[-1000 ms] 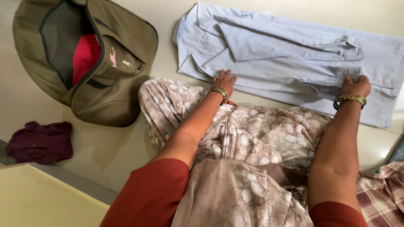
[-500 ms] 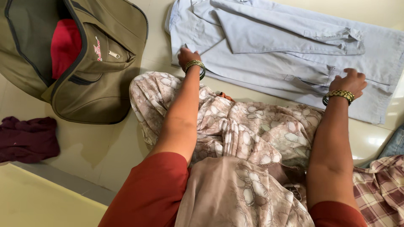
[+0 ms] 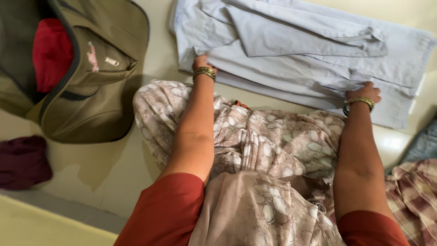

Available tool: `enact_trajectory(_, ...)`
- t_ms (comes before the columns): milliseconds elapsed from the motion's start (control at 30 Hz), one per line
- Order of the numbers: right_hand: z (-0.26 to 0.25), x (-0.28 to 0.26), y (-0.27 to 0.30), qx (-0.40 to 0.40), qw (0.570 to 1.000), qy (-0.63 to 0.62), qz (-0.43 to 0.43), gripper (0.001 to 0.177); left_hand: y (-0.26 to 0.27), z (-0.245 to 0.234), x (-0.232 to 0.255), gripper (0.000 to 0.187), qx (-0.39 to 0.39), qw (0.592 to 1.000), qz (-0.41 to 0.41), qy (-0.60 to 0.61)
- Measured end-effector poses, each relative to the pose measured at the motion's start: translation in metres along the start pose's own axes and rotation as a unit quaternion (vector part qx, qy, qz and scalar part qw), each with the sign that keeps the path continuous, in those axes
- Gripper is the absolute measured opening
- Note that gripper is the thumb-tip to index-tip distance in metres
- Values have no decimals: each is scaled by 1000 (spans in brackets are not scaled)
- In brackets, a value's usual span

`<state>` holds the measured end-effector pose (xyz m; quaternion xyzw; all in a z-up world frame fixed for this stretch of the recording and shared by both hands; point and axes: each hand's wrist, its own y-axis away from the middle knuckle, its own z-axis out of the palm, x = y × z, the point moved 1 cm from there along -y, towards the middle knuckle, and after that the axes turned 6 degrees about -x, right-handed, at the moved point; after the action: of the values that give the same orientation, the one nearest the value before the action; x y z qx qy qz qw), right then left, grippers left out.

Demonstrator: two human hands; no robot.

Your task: The person folds a shirt by hand on the floor and then places the folded garment into a green bag.

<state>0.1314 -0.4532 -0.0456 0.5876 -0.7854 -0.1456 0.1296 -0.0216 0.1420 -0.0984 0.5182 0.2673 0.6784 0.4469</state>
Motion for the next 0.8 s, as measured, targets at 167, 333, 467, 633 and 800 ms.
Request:
enact_trajectory(167,9,4,9,28,999,-26,16,70,-11,-10,2,28,69,981,49,-176)
enact_trajectory(333,0,3,13,-6,997,59,-48,66,40,-14,15,32,274,892,243,-266)
enact_trajectory(467,-2,-2,13,-3,994,87,-58,64,90,4,28,24,259,727,448,-451)
enact_trajectory(633,5,8,15,33,996,-77,21,64,104,29,-8,6,-125,569,480,-657)
enact_trajectory(800,23,21,5,54,976,-199,71,69,108,16,-42,24,-140,427,424,-786)
